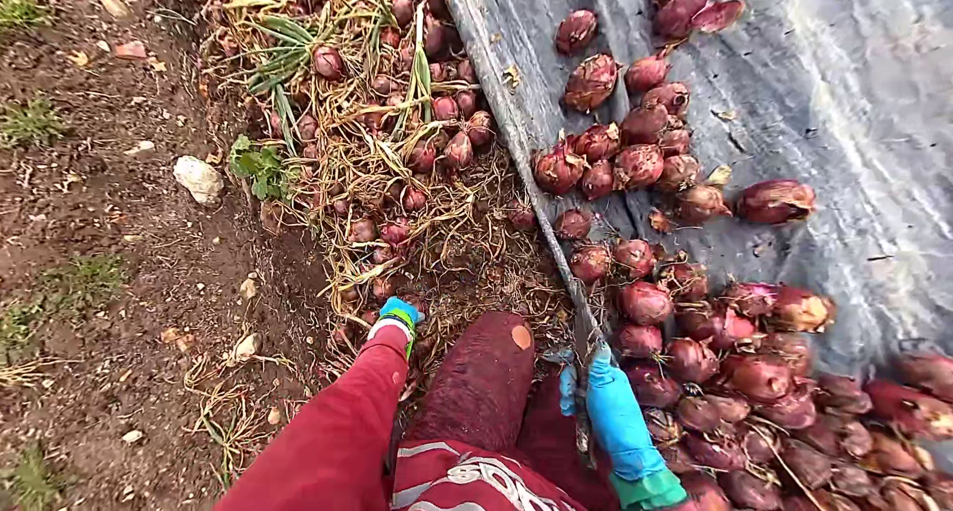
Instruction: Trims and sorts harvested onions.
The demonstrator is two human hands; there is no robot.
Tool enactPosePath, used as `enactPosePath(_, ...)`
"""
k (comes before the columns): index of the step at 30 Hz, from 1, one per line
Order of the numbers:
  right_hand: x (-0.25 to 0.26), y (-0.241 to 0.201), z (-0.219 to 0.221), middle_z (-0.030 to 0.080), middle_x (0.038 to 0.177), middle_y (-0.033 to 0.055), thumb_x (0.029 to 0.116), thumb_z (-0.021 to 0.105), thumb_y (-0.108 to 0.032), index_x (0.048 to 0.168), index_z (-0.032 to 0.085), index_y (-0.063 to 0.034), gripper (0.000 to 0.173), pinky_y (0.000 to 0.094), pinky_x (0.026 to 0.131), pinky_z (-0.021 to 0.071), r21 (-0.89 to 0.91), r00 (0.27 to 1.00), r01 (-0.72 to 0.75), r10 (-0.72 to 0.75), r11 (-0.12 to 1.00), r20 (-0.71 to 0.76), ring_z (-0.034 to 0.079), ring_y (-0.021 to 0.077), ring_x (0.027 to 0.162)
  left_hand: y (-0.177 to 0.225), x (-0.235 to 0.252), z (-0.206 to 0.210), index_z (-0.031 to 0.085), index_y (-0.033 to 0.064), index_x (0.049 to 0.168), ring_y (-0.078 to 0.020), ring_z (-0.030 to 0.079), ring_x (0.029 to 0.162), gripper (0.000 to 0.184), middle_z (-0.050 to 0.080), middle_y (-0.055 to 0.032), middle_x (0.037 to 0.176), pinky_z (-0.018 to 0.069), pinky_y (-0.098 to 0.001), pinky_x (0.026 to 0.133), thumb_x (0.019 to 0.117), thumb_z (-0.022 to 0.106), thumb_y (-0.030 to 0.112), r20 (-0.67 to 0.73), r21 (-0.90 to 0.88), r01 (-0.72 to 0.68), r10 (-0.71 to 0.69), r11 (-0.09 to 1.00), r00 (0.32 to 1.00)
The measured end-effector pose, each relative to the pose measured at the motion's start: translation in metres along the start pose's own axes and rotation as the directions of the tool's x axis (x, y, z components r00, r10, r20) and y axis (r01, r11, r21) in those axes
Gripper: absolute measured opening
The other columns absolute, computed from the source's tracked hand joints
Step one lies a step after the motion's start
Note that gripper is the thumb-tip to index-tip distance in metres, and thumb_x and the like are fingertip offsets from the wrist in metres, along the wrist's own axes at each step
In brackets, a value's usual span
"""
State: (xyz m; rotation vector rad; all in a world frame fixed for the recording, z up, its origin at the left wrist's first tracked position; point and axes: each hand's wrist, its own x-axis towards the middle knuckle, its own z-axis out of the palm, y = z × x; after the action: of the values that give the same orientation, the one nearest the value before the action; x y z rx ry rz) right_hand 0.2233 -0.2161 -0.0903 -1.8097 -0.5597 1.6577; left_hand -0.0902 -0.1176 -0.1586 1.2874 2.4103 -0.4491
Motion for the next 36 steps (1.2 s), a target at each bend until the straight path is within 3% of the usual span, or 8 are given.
enactPosePath(4, 0.025, 0.008, 0.008, 0.061, 0.060, 0.0131, 0.1047, 0.002, -0.063, 0.088, 0.060, -0.0005, 0.087, 0.0424, 0.046, 0.0567, 0.098, 0.985, -0.167, 0.169, 0.981, -0.013, 0.061, 0.0269, 0.047, -0.010, 0.094, -0.035, 0.074, -0.0044, 0.110, -0.0398, 0.065, 0.121, 0.076, 0.070, -0.0259, 0.121, 0.0498, -0.0625, 0.104, 0.0953, 0.058, 0.069, 0.667, 0.292, -0.292, 0.025, 0.911, 0.744)
enactPosePath(10, 0.041, 0.002, 0.043, 0.060, 0.061, 0.0072, 0.1009, 0.016, -0.072, 0.101, 0.065, -0.0039, 0.083, 0.0360, 0.048, 0.0568, 0.178, 0.909, -0.152, 0.067, 0.972, 0.412, 0.061, 0.0196, 0.049, 0.057, 0.022, -0.148, 0.073, 0.0025, 0.101, -0.0259, 0.071, 0.090, 0.057, 0.073, -0.0139, 0.091, 0.0569, -0.0533, 0.087, 0.0983, 0.062, 0.059, 0.438, -0.404, -0.490, 0.633, 0.773, 0.638)
enactPosePath(13, 0.023, -0.038, 0.054, 0.061, 0.061, 0.0054, 0.0831, 0.041, -0.090, 0.094, 0.066, -0.0085, 0.086, 0.0352, 0.047, 0.0562, 0.293, 0.882, 0.132, -0.247, 0.947, 0.401, 0.060, 0.0179, 0.047, 0.081, -0.031, -0.178, 0.076, 0.0104, 0.097, -0.0106, 0.072, 0.082, 0.052, 0.075, -0.0012, 0.085, 0.0614, -0.0408, 0.079, 0.0838, 0.076, 0.060, 0.296, -0.545, -0.662, 0.857, 0.514, 0.422)
enactPosePath(17, -0.010, -0.092, 0.041, 0.066, 0.073, 0.0040, 0.1030, 0.016, -0.070, 0.107, 0.064, -0.0092, 0.077, 0.0367, 0.052, 0.0587, 0.033, 0.849, 0.489, -0.484, 0.872, 0.211, 0.064, 0.0151, 0.057, 0.086, -0.073, -0.221, 0.072, 0.0092, 0.086, -0.0114, 0.066, 0.071, 0.046, 0.068, -0.0014, 0.074, 0.0555, -0.0390, 0.067, 0.0892, 0.074, 0.055, 0.437, -0.427, -0.825, 0.883, 0.370, 0.170)
enactPosePath(22, -0.053, -0.086, 0.027, 0.056, 0.052, 0.0054, 0.1010, 0.021, -0.074, 0.083, 0.064, -0.0110, 0.079, 0.0387, 0.038, 0.0513, -0.006, 0.870, 0.447, -0.433, 0.895, 0.237, 0.054, 0.0195, 0.039, 0.058, -0.083, -0.264, 0.074, 0.0135, 0.089, -0.0195, 0.069, 0.077, 0.053, 0.071, -0.0035, 0.079, 0.0558, -0.0499, 0.073, 0.0822, 0.077, 0.066, 0.137, -0.059, -0.915, 0.911, 0.399, 0.389)
enactPosePath(28, -0.079, -0.078, 0.038, 0.058, 0.057, 0.0017, 0.0921, 0.018, -0.086, 0.082, 0.063, -0.0153, 0.084, 0.0368, 0.043, 0.0515, -0.295, 0.834, 0.524, -0.410, 0.799, 0.369, 0.057, 0.0161, 0.045, 0.055, -0.165, -0.237, 0.072, 0.0140, 0.111, -0.0300, 0.070, 0.104, 0.040, 0.072, -0.0099, 0.107, 0.0561, -0.0566, 0.086, 0.1088, 0.046, 0.044, 0.458, 0.131, -0.980, 0.867, 0.149, 0.193)
enactPosePath(32, -0.060, -0.078, 0.017, 0.054, 0.056, 0.0031, 0.1024, 0.005, -0.070, 0.087, 0.061, -0.0108, 0.082, 0.0423, 0.043, 0.0533, -0.085, 0.891, 0.451, -0.454, 0.888, -0.024, 0.054, 0.0190, 0.043, 0.038, -0.057, -0.211, 0.074, 0.0172, 0.121, -0.0322, 0.069, 0.115, 0.041, 0.074, -0.0126, 0.117, 0.0526, -0.0596, 0.100, 0.1079, 0.048, 0.046, 0.119, 0.054, -0.783, 0.774, 0.620, 0.621)
enactPosePath(36, -0.044, -0.049, -0.003, 0.056, 0.056, 0.0070, 0.1009, 0.002, -0.071, 0.090, 0.061, -0.0089, 0.086, 0.0463, 0.044, 0.0547, -0.097, 0.954, 0.281, -0.288, 0.955, -0.081, 0.057, 0.0238, 0.044, -0.064, 0.058, -0.069, 0.067, 0.0129, 0.133, -0.0404, 0.067, 0.115, 0.048, 0.071, -0.0192, 0.122, 0.0527, -0.0678, 0.096, 0.0849, 0.075, 0.014, 0.462, 0.181, -0.672, 0.541, 0.719, 0.703)
